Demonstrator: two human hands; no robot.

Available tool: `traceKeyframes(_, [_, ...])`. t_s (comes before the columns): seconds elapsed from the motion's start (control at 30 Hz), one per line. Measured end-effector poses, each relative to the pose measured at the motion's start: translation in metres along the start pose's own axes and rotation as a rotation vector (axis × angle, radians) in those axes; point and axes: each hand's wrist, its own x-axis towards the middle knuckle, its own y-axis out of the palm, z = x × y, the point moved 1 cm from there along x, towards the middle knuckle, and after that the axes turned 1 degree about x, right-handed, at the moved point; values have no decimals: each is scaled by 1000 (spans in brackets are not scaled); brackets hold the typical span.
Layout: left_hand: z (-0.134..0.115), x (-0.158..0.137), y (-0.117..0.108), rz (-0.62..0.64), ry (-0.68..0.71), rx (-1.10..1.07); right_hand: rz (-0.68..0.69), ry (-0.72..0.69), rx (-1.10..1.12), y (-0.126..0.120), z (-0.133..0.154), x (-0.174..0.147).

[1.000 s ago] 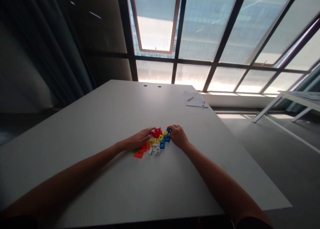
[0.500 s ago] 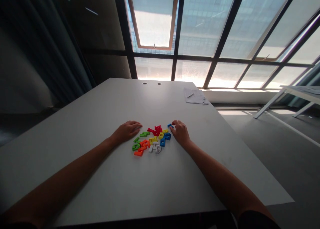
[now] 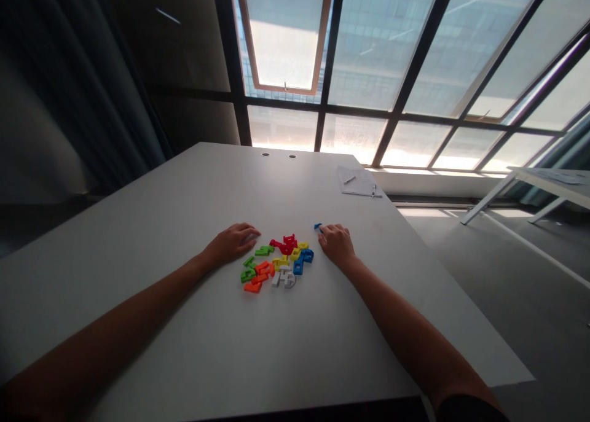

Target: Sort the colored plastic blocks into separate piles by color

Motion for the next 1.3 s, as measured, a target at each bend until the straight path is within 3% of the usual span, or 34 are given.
traceKeyframes(0.2, [-1, -1, 1, -10, 1, 9, 49, 220, -72, 19, -33, 56])
traceKeyframes(0.4, [-1, -1, 1, -14, 2, 7, 125, 436, -58, 31, -47, 111])
traceKeyframes(0.53, [-1, -2, 0, -11, 6, 1, 127, 489, -39, 34, -50, 126])
traceKeyframes(0.67, [-1, -3, 0, -12, 7, 2, -1, 477, -23, 35, -47, 120])
traceKeyframes(0.83, [-1, -2, 1, -9, 7, 1, -103, 286, -20, 31, -31, 89])
traceKeyframes(1.0, [0, -2, 2, -22, 14, 1, -166, -141, 176, 19, -14, 32])
traceKeyframes(1.13, [1, -3, 3, -25, 17, 4, -233, -399, 392, 3, -1, -13])
traceKeyframes(1.3, [1, -3, 2, -13, 9, 11, -56, -619, 388, -10, 11, -28])
